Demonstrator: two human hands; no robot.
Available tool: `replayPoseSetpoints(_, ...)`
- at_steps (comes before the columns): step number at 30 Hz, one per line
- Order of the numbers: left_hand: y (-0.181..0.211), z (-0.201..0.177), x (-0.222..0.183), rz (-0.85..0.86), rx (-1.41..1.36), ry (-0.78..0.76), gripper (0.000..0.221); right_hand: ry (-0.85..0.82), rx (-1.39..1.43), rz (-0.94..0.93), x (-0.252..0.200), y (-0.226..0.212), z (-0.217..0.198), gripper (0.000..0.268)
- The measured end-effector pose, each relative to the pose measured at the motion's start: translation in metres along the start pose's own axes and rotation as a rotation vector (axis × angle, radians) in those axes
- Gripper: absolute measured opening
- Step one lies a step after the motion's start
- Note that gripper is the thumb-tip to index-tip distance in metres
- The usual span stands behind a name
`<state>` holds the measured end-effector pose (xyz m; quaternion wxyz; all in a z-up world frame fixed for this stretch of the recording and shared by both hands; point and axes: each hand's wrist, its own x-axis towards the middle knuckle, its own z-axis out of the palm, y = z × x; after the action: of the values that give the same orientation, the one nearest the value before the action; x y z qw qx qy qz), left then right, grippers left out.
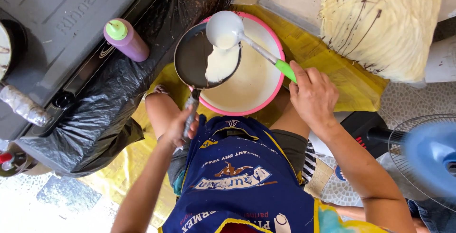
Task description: Preparing and cooking crepes on a multi-burner stove, including pouring batter, spreading it, and stacking finished crepes.
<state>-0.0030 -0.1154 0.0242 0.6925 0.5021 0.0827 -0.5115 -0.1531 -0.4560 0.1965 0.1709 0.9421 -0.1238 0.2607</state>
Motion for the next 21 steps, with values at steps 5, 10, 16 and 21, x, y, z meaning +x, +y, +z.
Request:
replayPoseSetpoints(5, -0.08, 0.006, 0.047, 0.13, -0.222, -0.11, 0.051, 0.046, -0.027, -0.066, 0.014, -0.007, -0.029, 0.047)
replayPoseSetpoints(10, -0.053, 0.043, 0.058, 0.38, -0.109, -0.029, 0.042, 0.034, -0.142, -0.097, 0.006, -0.006, -0.058, 0.044)
replayPoseSetpoints(16, 0.011, 0.083, 0.022, 0.112, -0.094, -0.046, 0.05, -0.044, -0.045, -0.006, -0.004, -0.026, -0.057, 0.04)
replayPoseSetpoints(21, 0.041, 0.082, 0.018, -0.176, 0.03, -0.069, 0.054, -0.19, 0.061, 0.179, -0.015, -0.02, -0.03, 0.043)
